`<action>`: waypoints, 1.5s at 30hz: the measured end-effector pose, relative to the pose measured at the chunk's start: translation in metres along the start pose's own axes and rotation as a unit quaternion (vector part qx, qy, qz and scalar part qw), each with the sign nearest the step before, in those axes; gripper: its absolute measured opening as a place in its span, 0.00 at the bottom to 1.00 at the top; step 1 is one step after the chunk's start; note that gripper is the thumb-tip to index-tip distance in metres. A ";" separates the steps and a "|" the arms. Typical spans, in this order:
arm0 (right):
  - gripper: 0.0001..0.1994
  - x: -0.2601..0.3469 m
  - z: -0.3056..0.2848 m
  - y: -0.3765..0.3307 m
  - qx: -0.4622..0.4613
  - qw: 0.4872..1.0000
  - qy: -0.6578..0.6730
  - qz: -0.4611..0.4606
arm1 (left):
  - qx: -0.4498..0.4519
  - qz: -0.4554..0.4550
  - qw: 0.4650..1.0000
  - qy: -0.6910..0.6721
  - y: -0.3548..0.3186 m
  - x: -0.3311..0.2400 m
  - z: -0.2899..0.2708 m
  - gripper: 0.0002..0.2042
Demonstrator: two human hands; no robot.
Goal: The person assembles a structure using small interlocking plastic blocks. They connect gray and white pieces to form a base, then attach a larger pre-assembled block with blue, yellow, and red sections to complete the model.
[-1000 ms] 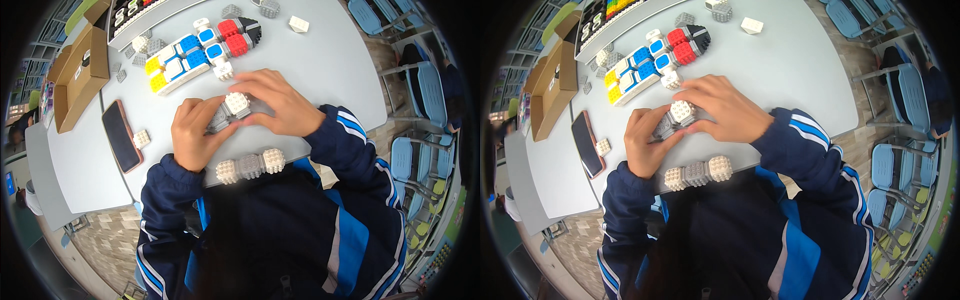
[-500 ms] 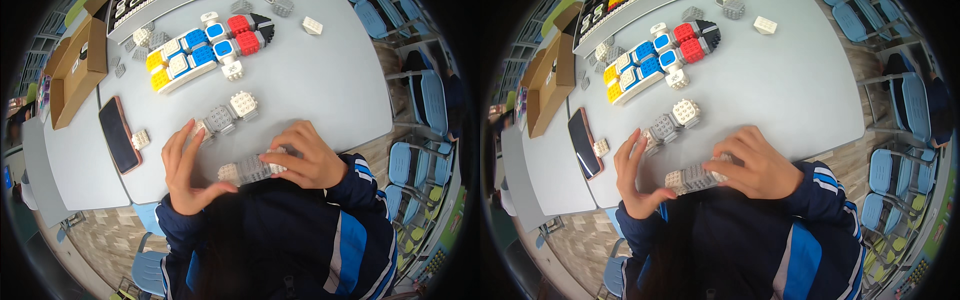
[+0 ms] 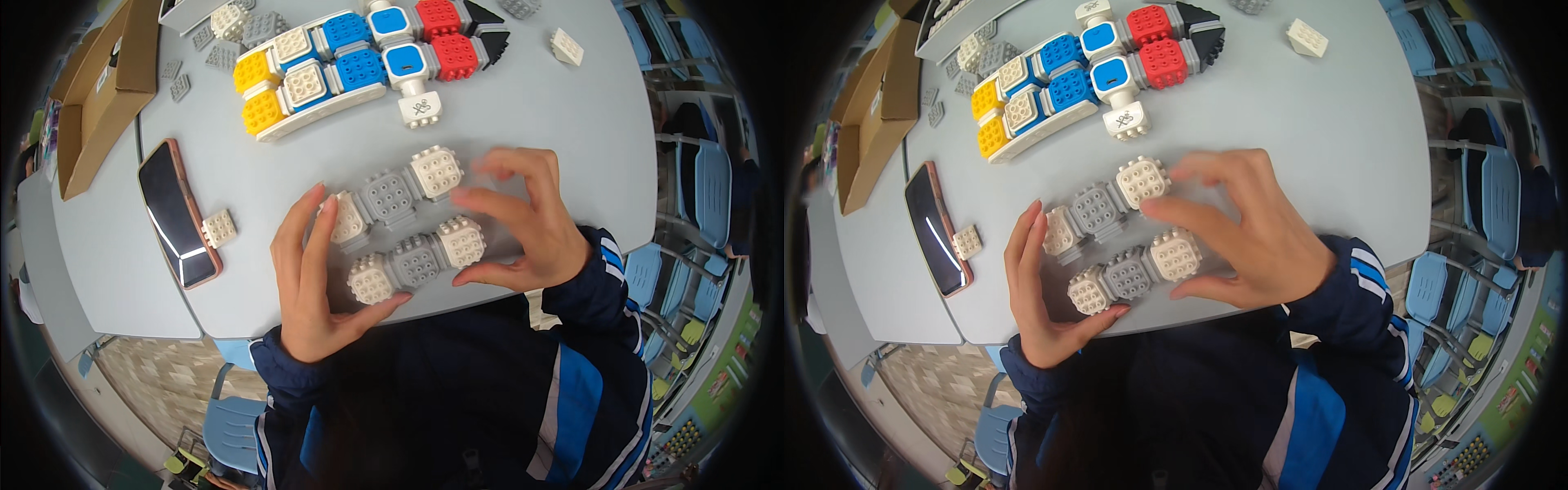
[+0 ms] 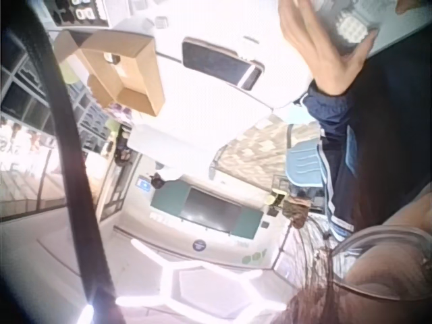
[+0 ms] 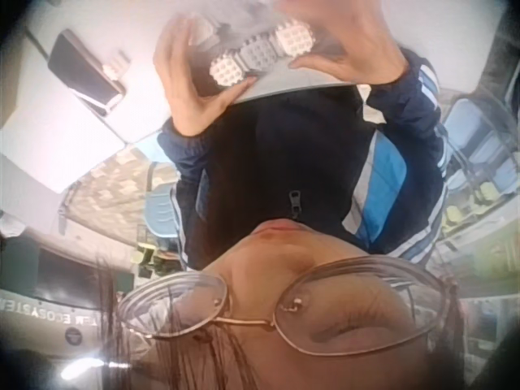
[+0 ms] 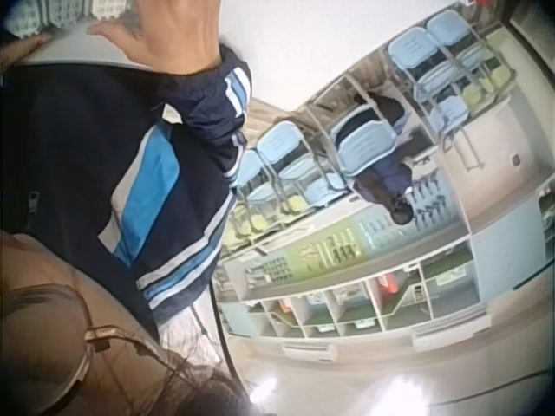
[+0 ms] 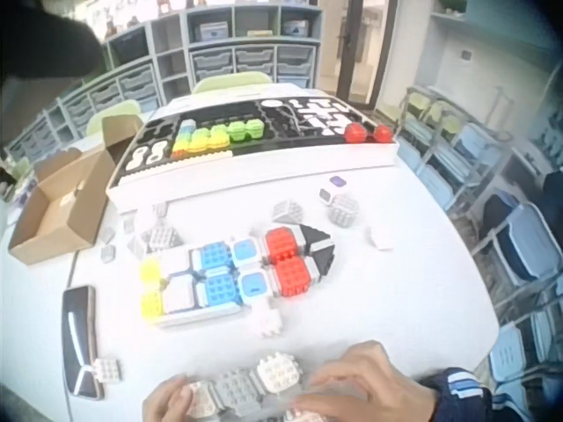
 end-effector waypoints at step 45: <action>0.40 -0.002 0.031 0.010 -0.018 0.993 0.054 -0.100 | 0.098 0.100 0.990 0.012 0.011 -0.013 0.009 0.40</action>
Point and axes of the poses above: each hand's wrist, its own y-axis towards the middle knuckle, its own z-axis out of the palm, x = y × z, the point moved 2 cm from there along y, towards the middle knuckle, and after that the axes turned 6 degrees about -y, right-handed, at the moved point
